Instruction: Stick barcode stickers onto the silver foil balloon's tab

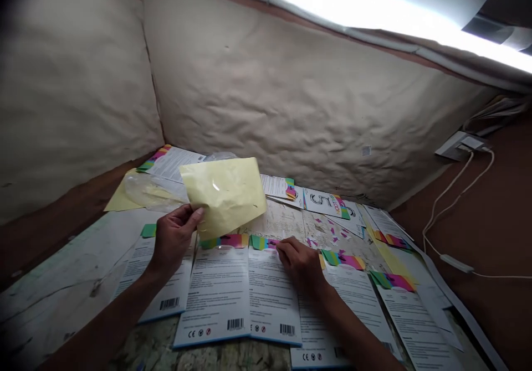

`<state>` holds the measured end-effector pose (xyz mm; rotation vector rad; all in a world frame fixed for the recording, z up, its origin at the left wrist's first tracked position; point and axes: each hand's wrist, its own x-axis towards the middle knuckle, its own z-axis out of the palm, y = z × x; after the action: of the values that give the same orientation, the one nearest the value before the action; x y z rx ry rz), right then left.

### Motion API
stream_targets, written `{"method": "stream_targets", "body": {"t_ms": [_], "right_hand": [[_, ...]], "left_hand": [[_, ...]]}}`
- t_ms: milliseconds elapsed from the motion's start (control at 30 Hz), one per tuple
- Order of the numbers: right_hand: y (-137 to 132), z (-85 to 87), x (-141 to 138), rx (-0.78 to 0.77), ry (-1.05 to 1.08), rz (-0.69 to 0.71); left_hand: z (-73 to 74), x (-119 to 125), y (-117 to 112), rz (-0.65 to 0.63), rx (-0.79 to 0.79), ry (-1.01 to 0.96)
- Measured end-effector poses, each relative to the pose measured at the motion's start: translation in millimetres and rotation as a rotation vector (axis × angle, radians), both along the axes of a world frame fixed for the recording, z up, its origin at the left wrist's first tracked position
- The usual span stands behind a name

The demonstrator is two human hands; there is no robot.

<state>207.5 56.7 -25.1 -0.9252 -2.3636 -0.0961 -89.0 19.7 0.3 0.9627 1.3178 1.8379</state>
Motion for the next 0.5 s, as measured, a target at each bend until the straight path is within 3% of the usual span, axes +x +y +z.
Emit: {"method": "stream_targets", "body": {"t_ms": [167, 500], "right_hand": [[-2, -22.1, -5, 0.033, -0.044, 0.005], [-3, -31.0, -6, 0.044, -0.125, -0.029]], "left_hand": [[0.4, -1, -2, -0.002, -0.012, 0.020], [1.6, -1, -2, -0.029, -0.008, -0.009]]}}
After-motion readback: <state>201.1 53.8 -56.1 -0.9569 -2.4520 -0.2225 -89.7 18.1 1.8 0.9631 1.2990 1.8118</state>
